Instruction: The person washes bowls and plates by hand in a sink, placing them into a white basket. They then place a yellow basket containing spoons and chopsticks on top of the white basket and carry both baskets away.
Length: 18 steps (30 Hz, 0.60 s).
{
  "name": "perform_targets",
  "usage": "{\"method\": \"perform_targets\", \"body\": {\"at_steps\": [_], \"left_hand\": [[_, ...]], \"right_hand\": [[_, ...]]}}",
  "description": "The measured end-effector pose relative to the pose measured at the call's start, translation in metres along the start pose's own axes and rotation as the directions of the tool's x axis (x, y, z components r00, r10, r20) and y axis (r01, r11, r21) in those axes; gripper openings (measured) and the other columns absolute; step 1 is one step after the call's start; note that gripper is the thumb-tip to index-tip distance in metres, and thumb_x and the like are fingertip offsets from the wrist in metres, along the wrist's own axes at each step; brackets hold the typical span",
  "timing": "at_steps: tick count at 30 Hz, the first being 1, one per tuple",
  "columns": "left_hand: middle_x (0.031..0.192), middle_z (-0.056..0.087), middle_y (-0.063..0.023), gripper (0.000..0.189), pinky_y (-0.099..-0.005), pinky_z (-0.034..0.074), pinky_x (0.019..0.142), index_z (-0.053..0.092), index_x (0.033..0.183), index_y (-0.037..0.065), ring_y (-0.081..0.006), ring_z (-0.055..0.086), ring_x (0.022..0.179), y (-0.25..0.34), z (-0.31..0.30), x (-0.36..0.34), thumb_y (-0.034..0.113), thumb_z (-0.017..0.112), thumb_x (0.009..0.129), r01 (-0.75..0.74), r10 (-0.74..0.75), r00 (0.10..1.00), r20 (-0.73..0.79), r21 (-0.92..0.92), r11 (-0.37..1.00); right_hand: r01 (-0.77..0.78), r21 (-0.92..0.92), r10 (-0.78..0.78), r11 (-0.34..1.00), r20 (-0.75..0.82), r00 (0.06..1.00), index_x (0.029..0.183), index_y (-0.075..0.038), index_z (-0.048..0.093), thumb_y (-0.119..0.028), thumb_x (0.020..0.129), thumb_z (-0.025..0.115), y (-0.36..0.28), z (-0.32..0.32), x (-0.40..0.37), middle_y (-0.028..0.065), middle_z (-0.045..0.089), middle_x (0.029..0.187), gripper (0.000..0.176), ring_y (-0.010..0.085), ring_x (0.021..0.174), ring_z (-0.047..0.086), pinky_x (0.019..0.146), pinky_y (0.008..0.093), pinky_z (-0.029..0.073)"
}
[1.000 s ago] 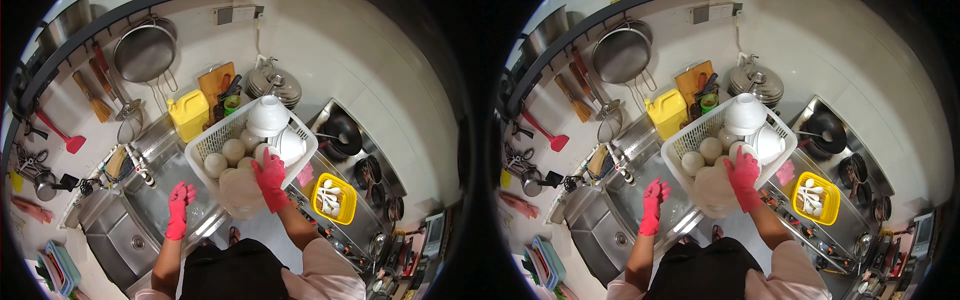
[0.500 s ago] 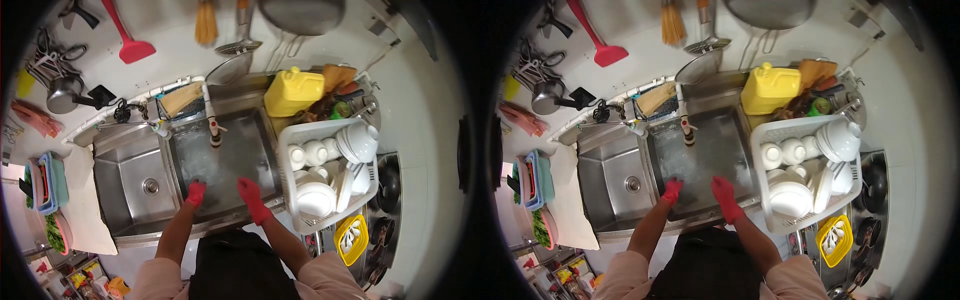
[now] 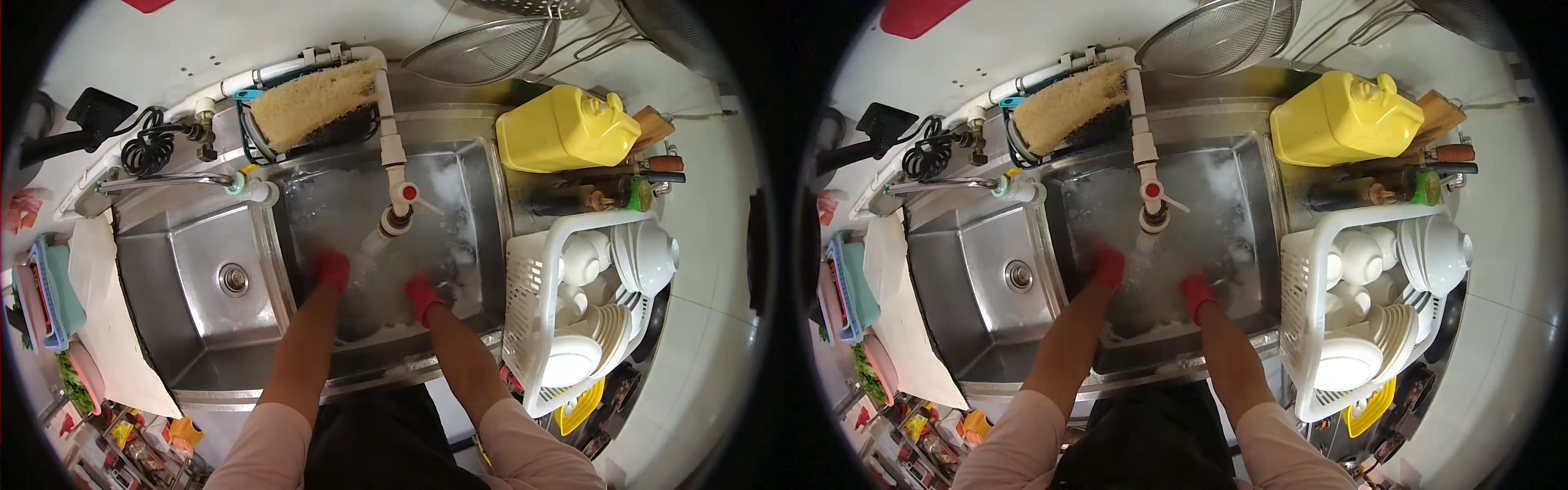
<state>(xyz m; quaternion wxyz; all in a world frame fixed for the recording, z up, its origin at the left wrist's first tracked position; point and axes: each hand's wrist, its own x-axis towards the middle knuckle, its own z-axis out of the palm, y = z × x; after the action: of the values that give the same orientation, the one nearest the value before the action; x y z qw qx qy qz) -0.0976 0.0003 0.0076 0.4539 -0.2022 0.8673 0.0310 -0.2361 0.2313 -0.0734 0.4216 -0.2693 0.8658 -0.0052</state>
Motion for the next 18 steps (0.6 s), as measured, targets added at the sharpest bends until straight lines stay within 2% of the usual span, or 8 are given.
{"method": "perform_targets", "body": {"at_steps": [3,4,6,9,10,13,15,18], "left_hand": [[0.128,0.066,-0.0123,0.033,-0.0566,0.042,0.105,0.07,0.121,0.013,-0.0336,0.063,0.118,0.008,0.027,0.022,0.027,0.057,0.095,0.102,-0.105,0.991,-0.085,-0.03,0.994],[0.129,0.066,-0.0121,0.034,-0.0575,0.042,0.105,0.07,0.122,0.013,-0.0338,0.061,0.12,0.006,0.03,0.028,0.028,0.057,0.095,0.069,-0.074,0.997,-0.019,-0.169,0.983],[0.133,0.064,-0.0117,0.036,-0.0593,0.04,0.105,0.069,0.124,0.013,-0.0341,0.059,0.125,-0.002,0.029,0.038,0.03,0.056,0.095,0.035,0.008,0.995,0.096,-0.439,0.898],[0.133,0.063,-0.015,0.038,-0.0608,0.033,0.111,0.07,0.122,0.014,-0.0352,0.056,0.127,-0.004,0.031,0.048,0.029,0.059,0.089,-0.181,0.199,0.977,0.077,-0.189,0.965],[0.135,0.062,-0.0146,0.038,-0.0605,0.032,0.112,0.07,0.123,0.013,-0.0351,0.054,0.129,-0.003,0.023,0.04,0.029,0.059,0.09,-0.171,0.185,0.977,0.102,-0.133,0.976],[0.142,0.057,-0.0132,0.041,-0.0606,0.029,0.114,0.065,0.129,0.012,-0.0345,0.049,0.134,-0.004,-0.003,0.014,0.031,0.054,0.094,-0.123,0.121,0.982,0.147,0.005,0.992],[0.147,0.052,-0.0118,0.044,-0.0618,0.026,0.115,0.06,0.137,0.01,-0.0334,0.049,0.135,0.001,-0.013,-0.003,0.031,0.048,0.1,-0.066,0.061,0.989,0.136,0.037,0.997],[0.138,0.059,-0.0155,0.043,-0.0521,0.037,0.11,0.057,0.138,0.008,-0.0342,0.055,0.128,0.01,0.065,0.025,0.026,0.044,0.101,0.165,-0.164,0.955,-0.248,-0.019,0.986]], "right_hand": [[0.245,-0.426,-0.254,0.871,0.036,0.967,0.1,-0.006,0.074,-0.03,0.091,0.057,-0.008,-0.025,-0.027,0.021,0.069,0.111,0.031,0.0361,0.109,0.064,0.09,0.0444,0.053],[0.325,-0.563,-0.338,0.76,0.085,0.937,0.1,-0.007,0.074,-0.029,0.09,0.057,-0.021,-0.041,-0.045,0.0201,0.07,0.108,0.03,0.0344,0.106,0.066,0.088,0.0445,0.054],[0.32,-0.635,-0.423,0.703,-0.011,0.906,0.099,-0.009,0.075,-0.025,0.089,0.056,-0.036,-0.041,-0.061,0.0183,0.071,0.102,0.026,0.0317,0.098,0.069,0.083,0.0459,0.055],[0.221,-0.523,-0.357,0.823,-0.174,0.918,0.096,-0.012,0.075,-0.019,0.085,0.058,-0.063,-0.043,-0.069,0.0162,0.072,0.097,0.022,0.0318,0.089,0.071,0.076,0.0473,0.056],[0.175,-0.433,-0.291,0.885,-0.218,0.932,0.095,-0.013,0.074,-0.018,0.084,0.058,-0.068,-0.041,-0.074,0.0155,0.071,0.096,0.02,0.0325,0.087,0.071,0.074,0.0476,0.056],[0.179,-0.306,-0.283,0.935,-0.342,0.896,0.087,-0.013,0.071,-0.015,0.081,0.061,-0.077,-0.047,-0.074,0.0138,0.071,0.087,0.012,0.0333,0.081,0.07,0.069,0.0476,0.056],[0.149,-0.345,-0.28,0.927,-0.37,0.886,0.084,-0.013,0.069,-0.015,0.081,0.061,-0.077,-0.06,-0.075,0.0131,0.07,0.082,0.009,0.0341,0.078,0.069,0.067,0.0475,0.055],[0.21,-0.277,-0.317,0.938,-0.432,0.844,0.086,-0.014,0.068,-0.014,0.081,0.061,-0.062,-0.076,-0.084,0.0133,0.069,0.078,0.009,0.0358,0.075,0.069,0.065,0.0484,0.055]]}}
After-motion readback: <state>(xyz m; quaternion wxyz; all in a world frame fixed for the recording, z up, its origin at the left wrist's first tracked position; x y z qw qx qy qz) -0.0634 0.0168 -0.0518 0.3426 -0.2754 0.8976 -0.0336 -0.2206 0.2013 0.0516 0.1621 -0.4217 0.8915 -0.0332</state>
